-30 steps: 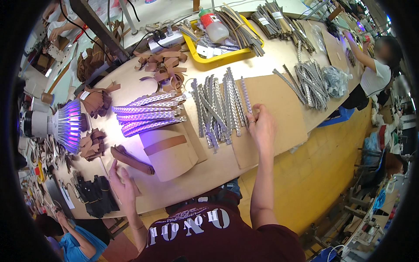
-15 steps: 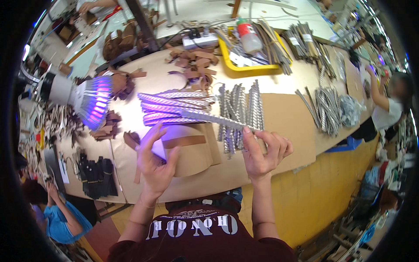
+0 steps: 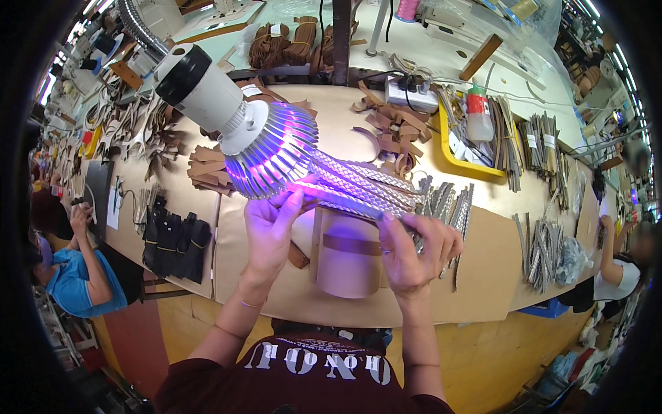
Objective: The person repeatedly picks up braided straps and brown leather pieces, aligns them on a cylindrical form, and secures them in place. The person continues this process, adding more straps and leather pieces to the form.
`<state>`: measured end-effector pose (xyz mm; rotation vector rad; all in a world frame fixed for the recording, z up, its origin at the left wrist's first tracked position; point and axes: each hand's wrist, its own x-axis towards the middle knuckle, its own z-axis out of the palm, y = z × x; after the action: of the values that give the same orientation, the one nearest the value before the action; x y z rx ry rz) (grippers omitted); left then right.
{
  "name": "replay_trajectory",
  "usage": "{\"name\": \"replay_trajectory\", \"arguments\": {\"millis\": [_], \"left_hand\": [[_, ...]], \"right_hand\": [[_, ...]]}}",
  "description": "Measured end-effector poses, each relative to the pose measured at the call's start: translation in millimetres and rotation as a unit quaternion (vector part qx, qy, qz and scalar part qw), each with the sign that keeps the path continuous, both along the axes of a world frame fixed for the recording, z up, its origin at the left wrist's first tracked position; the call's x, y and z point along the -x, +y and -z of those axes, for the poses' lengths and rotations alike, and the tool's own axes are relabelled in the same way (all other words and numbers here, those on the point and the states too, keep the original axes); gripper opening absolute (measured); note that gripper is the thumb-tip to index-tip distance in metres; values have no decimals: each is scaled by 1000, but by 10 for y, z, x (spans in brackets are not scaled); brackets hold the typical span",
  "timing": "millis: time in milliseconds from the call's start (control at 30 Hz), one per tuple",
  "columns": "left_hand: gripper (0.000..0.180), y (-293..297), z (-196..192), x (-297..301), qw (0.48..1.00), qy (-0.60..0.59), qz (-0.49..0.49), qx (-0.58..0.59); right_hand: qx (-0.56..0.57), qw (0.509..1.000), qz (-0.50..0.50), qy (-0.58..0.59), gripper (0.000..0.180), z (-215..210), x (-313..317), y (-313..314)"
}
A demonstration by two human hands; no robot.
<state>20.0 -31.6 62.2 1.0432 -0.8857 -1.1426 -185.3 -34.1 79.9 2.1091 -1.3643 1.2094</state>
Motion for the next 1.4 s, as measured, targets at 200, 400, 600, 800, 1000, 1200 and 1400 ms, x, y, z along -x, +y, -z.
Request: {"name": "replay_trajectory", "arguments": {"millis": [200,400,600,800,1000,1200,1400], "left_hand": [[21,0,151,-156,989,136,-47,26],[33,122,81,-136,993,111,-40,-17],[34,327,-67,54,996,-85,-12,12],[25,418,-1,71,988,-155,20,7],[21,523,-9,63,976,-214,7,27],[18,591,-2,69,979,-204,6,23],[16,624,-39,170,983,-174,48,25]], "right_hand": [[-245,922,-121,-273,29,-94,-79,-41],[-273,868,-170,-379,21,-92,30,70],[-94,806,54,-582,20,88,1025,219],[-141,872,438,-169,34,720,1561,344],[-336,882,312,-113,27,850,1409,359],[-328,820,366,-294,24,822,1419,276],[-321,811,369,-320,25,737,1475,301]]}}
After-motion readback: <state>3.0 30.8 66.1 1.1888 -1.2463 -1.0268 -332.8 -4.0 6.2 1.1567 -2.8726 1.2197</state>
